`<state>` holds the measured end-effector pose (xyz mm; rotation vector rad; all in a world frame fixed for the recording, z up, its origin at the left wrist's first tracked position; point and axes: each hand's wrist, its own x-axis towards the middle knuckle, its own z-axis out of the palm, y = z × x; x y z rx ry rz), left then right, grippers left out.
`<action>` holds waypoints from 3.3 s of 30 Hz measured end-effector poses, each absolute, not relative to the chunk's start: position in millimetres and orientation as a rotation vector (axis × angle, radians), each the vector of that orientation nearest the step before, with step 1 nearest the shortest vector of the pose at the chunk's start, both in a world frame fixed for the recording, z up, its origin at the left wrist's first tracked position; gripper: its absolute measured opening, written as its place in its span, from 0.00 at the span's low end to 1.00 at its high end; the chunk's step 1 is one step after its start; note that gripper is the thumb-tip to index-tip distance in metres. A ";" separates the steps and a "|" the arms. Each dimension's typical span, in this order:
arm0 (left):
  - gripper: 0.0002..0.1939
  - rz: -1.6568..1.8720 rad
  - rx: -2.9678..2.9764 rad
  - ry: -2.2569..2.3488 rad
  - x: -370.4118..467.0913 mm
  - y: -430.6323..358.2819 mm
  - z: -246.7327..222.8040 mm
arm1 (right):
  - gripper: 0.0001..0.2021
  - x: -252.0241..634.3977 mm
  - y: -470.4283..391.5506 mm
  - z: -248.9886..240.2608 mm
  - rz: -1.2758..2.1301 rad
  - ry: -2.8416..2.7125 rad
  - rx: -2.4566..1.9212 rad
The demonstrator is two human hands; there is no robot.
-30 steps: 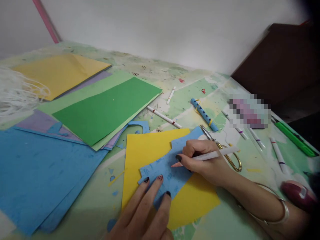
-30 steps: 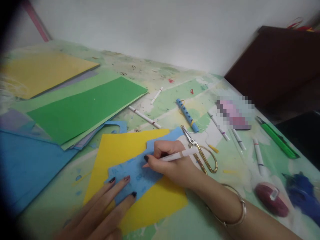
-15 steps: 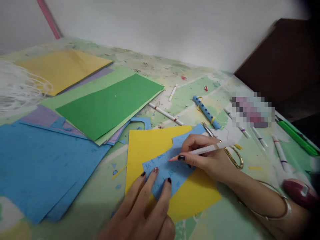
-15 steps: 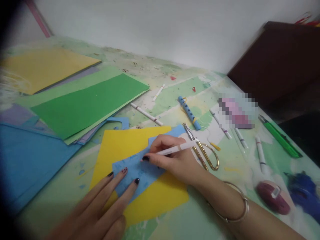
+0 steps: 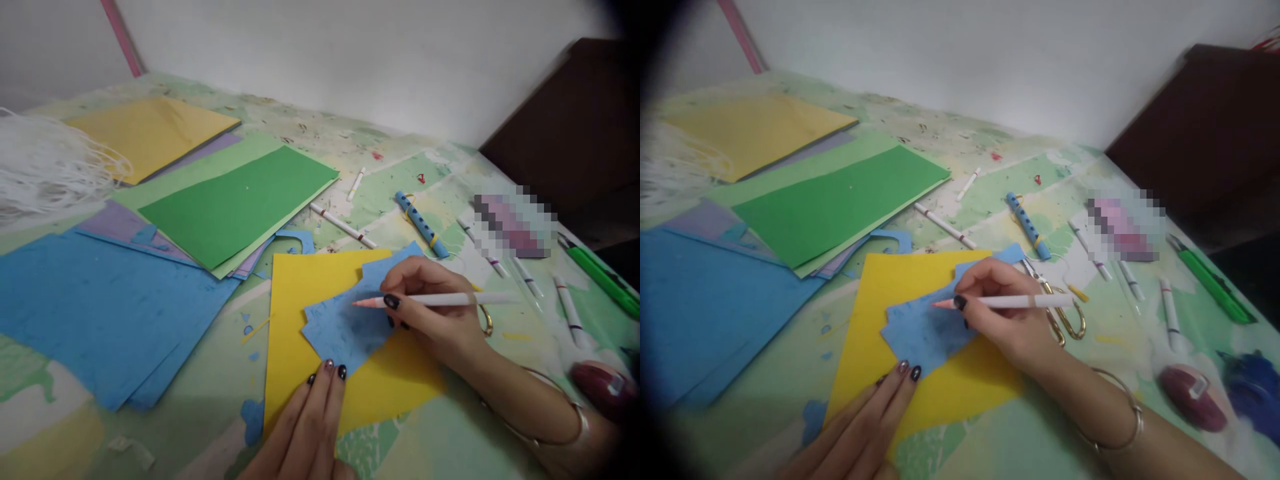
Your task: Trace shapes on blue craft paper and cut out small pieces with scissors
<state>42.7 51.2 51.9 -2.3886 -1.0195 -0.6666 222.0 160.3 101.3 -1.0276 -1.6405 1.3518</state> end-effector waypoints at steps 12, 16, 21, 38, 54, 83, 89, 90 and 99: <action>0.08 -0.606 -2.527 -1.021 39.6 49.1 60.2 | 0.09 210.9 161.7 97.6 1.549 -1.857 -1.053; 0.08 -0.586 -2.556 -1.023 39.6 49.3 62.3 | 0.11 212.1 163.9 98.2 1.502 -1.888 -1.015; 0.07 -0.487 -2.574 -1.006 38.8 47.8 63.5 | 0.03 210.2 163.6 103.9 1.392 -2.014 -0.972; 0.13 -0.417 -2.615 -1.176 34.6 42.5 51.9 | 0.03 211.5 167.0 100.8 1.357 -1.952 -1.086; 0.11 -0.440 -2.630 -1.171 35.0 42.1 50.4 | 0.04 214.5 167.1 101.1 1.361 -1.953 -1.054; 0.10 -0.449 -2.628 -1.193 34.6 41.8 53.8 | 0.05 211.7 166.3 101.7 1.347 -2.020 -1.091; 0.13 -0.433 -2.625 -1.181 34.2 42.9 54.7 | 0.04 213.4 166.1 100.9 1.398 -2.019 -1.067; 0.13 -0.435 -2.626 -1.180 34.5 42.8 54.4 | 0.04 213.9 166.2 100.6 1.397 -2.023 -1.063; 0.11 -0.460 -2.623 -1.187 35.7 42.5 53.3 | 0.04 216.1 166.3 96.8 1.427 -2.025 -1.045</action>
